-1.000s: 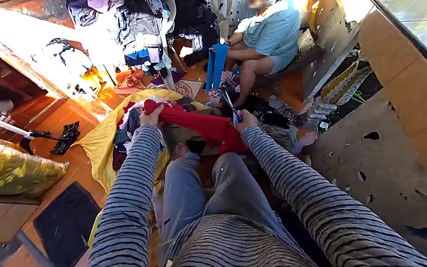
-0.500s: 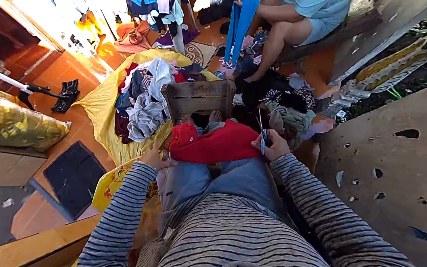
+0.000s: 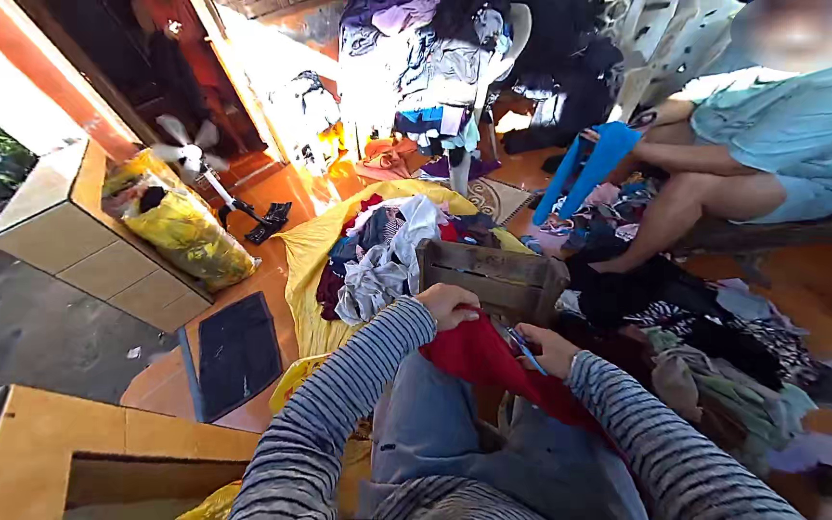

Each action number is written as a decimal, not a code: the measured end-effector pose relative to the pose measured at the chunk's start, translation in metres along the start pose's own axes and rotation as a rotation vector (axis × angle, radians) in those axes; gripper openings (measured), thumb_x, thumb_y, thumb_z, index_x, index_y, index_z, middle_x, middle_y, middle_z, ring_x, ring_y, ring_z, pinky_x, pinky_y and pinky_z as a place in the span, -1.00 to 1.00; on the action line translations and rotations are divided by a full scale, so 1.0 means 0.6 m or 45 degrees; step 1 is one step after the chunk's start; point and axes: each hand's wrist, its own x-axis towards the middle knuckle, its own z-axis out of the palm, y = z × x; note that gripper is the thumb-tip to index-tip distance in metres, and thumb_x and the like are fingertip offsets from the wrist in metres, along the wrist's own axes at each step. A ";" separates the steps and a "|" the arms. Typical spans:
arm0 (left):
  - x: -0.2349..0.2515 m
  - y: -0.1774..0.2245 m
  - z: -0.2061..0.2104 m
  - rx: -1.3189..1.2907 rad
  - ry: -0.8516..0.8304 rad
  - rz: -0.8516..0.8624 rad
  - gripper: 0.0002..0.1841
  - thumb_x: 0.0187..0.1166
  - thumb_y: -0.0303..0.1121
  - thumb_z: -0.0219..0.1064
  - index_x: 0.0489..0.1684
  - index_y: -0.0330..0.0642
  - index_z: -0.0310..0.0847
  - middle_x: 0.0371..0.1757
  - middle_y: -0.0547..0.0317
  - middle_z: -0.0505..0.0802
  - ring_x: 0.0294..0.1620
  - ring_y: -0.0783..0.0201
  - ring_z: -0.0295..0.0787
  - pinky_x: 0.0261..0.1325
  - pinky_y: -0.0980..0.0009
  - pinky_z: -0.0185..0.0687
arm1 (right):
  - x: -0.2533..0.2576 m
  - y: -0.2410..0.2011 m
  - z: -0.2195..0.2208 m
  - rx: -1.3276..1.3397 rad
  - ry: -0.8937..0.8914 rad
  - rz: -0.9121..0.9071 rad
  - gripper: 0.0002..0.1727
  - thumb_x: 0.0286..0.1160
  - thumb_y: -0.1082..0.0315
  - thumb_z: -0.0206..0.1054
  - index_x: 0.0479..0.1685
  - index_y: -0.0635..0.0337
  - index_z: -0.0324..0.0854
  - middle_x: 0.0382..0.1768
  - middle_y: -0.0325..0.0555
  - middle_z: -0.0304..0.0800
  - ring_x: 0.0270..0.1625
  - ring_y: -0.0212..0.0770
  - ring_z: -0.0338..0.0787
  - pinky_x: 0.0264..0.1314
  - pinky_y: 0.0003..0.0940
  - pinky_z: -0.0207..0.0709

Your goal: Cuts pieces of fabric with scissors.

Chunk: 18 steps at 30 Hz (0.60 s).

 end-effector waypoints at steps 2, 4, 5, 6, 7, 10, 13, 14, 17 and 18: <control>0.000 -0.003 -0.027 -0.030 0.167 0.130 -0.71 0.73 -0.42 0.21 0.11 -0.50 0.75 0.14 -0.33 0.84 0.34 -0.13 0.74 0.56 0.01 0.45 | -0.007 -0.004 -0.051 0.038 0.054 0.015 -0.31 0.07 0.43 0.67 0.27 0.46 0.48 0.06 0.30 0.73 0.10 0.08 0.77 0.21 0.02 0.64; 0.014 -0.002 -0.053 0.054 0.250 0.097 -0.70 0.76 -0.42 0.17 0.14 -0.48 0.74 0.17 -0.31 0.83 0.37 -0.12 0.72 0.58 0.05 0.45 | -0.017 -0.011 -0.115 -0.061 0.033 0.047 -0.30 0.08 0.44 0.69 0.28 0.47 0.47 0.11 0.34 0.70 0.15 0.12 0.75 0.24 0.04 0.62; 0.025 -0.002 -0.066 0.114 0.252 0.030 -0.70 0.79 -0.42 0.14 0.19 -0.46 0.72 0.22 -0.31 0.81 0.40 -0.13 0.69 0.60 0.04 0.43 | -0.022 -0.014 -0.148 -0.184 0.019 0.084 -0.34 0.09 0.45 0.70 0.24 0.48 0.52 0.08 0.37 0.73 0.13 0.16 0.77 0.25 0.09 0.61; 0.037 -0.008 -0.079 0.166 0.264 -0.027 -0.70 0.80 -0.44 0.13 0.21 -0.44 0.71 0.24 -0.30 0.80 0.42 -0.13 0.68 0.60 0.02 0.42 | -0.029 -0.016 -0.179 -0.332 0.004 0.149 -0.38 0.12 0.45 0.71 0.22 0.47 0.56 0.05 0.39 0.75 0.13 0.22 0.77 0.27 0.16 0.57; 0.049 -0.020 -0.088 0.201 0.318 -0.050 -0.72 0.77 -0.47 0.15 0.19 -0.44 0.73 0.22 -0.30 0.81 0.40 -0.16 0.70 0.57 -0.01 0.45 | -0.038 -0.017 -0.210 -0.486 0.001 0.225 -0.40 0.17 0.43 0.71 0.24 0.44 0.59 0.06 0.40 0.76 0.16 0.28 0.76 0.31 0.24 0.52; 0.062 -0.051 -0.115 0.300 0.477 -0.084 -0.75 0.71 -0.55 0.18 0.15 -0.43 0.74 0.21 -0.34 0.80 0.37 -0.23 0.70 0.52 -0.10 0.49 | -0.084 -0.027 -0.285 -0.744 0.170 0.382 -0.48 0.29 0.44 0.61 0.26 0.43 0.61 0.07 0.53 0.72 0.22 0.51 0.69 0.30 0.48 0.41; 0.060 -0.053 -0.125 0.436 0.638 -0.053 -0.75 0.70 -0.53 0.20 0.14 -0.39 0.76 0.20 -0.31 0.82 0.34 -0.26 0.74 0.44 -0.17 0.54 | -0.148 -0.074 -0.303 -0.791 0.478 0.518 -0.54 0.34 0.47 0.57 0.26 0.34 0.65 0.07 0.56 0.74 0.22 0.61 0.68 0.27 0.58 0.38; 0.056 -0.047 -0.123 0.452 0.660 -0.081 -0.74 0.73 -0.50 0.18 0.18 -0.35 0.76 0.22 -0.30 0.81 0.36 -0.26 0.72 0.47 -0.21 0.51 | -0.168 -0.082 -0.297 -0.827 0.570 0.535 -0.56 0.29 0.46 0.60 0.20 0.29 0.67 0.00 0.51 0.77 0.16 0.59 0.72 0.22 0.57 0.41; 0.029 -0.056 -0.099 0.458 0.837 -0.078 -0.76 0.68 -0.55 0.20 0.07 -0.29 0.81 0.15 -0.26 0.85 0.31 -0.27 0.75 0.46 -0.29 0.48 | -0.228 -0.089 -0.254 -0.855 0.638 0.453 -0.51 0.11 0.46 0.70 0.11 0.32 0.71 -0.05 0.45 0.78 0.14 0.54 0.72 0.30 0.54 0.39; 0.012 -0.068 -0.084 0.416 0.827 -0.097 -0.76 0.66 -0.59 0.20 0.05 -0.32 0.81 0.13 -0.29 0.85 0.31 -0.29 0.74 0.46 -0.31 0.45 | -0.247 -0.084 -0.225 -0.831 0.603 0.386 -0.49 0.08 0.47 0.69 0.11 0.37 0.70 -0.02 0.48 0.76 0.18 0.56 0.69 0.34 0.55 0.36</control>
